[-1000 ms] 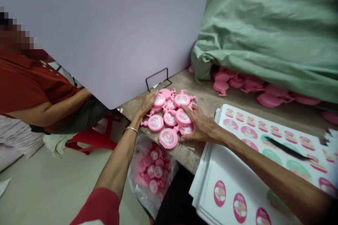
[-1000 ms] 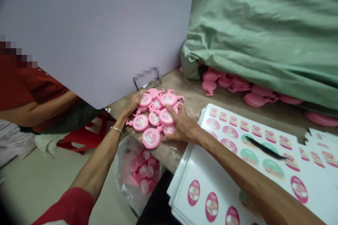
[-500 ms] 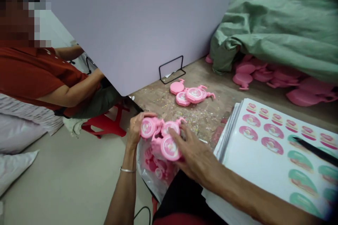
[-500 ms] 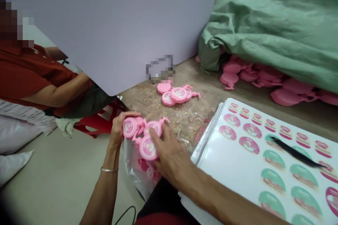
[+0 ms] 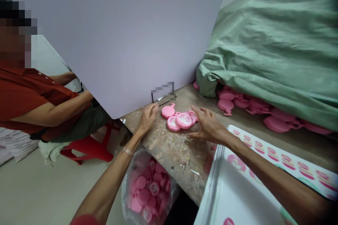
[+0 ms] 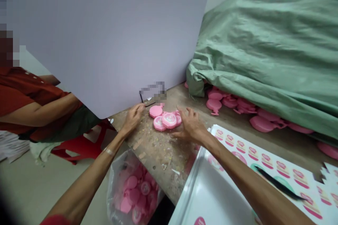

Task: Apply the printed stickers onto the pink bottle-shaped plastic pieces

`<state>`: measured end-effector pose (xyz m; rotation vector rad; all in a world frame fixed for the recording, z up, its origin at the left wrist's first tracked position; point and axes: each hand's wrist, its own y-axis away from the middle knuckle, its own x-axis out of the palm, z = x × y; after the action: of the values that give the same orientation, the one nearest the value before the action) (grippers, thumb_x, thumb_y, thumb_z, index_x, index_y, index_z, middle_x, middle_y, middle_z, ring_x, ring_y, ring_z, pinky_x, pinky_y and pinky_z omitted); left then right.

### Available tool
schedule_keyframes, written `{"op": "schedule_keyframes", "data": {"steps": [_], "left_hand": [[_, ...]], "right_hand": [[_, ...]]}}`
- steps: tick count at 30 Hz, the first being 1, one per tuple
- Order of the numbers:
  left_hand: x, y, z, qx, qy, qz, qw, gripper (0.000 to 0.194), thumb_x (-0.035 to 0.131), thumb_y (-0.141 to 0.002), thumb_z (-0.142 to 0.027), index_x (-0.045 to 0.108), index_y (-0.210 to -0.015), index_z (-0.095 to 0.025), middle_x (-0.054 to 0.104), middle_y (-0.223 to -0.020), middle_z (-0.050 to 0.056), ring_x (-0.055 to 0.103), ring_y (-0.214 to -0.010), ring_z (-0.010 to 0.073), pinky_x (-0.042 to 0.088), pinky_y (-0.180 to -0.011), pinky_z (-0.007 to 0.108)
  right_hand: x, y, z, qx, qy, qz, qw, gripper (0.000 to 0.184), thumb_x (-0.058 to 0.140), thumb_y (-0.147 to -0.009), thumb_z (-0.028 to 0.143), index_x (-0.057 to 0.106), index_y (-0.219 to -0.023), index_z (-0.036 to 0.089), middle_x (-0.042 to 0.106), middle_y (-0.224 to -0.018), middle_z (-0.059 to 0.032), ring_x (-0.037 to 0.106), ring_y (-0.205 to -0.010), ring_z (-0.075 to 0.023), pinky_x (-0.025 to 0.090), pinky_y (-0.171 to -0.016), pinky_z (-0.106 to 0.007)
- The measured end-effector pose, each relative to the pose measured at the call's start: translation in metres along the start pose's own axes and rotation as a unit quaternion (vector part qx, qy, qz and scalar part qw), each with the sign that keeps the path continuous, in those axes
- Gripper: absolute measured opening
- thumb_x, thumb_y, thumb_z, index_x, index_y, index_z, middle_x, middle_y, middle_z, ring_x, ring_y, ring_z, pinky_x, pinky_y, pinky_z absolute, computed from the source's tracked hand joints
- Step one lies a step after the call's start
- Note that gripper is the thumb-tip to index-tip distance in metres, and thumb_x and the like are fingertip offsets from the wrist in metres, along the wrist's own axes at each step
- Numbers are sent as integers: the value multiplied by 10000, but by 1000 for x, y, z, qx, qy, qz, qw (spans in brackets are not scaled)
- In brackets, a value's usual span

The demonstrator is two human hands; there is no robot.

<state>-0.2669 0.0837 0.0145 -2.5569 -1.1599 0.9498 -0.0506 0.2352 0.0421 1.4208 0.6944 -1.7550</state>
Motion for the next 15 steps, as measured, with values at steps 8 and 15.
{"op": "schedule_keyframes", "data": {"steps": [8,15], "left_hand": [[45,-10,4,-3,-6,122,993,463,382,-958,-438,734,-853,-157,746,-885,73,663,-849,190,488,-817,297],[-40,122,-9,-50,-39,-30,998,399,353,-975,-374,702,-950,-180,721,-1024,84,622,-1007,192,447,-937,325]], "right_hand": [[30,-7,39,-54,-48,77,994,974,708,-687,588,276,-1504,281,368,-1420,-221,373,-1248,-452,407,-895,-566],[59,70,117,-179,-52,52,981,752,663,-760,289,375,-1453,237,337,-1458,-234,306,-1320,-427,317,-985,-620]]}}
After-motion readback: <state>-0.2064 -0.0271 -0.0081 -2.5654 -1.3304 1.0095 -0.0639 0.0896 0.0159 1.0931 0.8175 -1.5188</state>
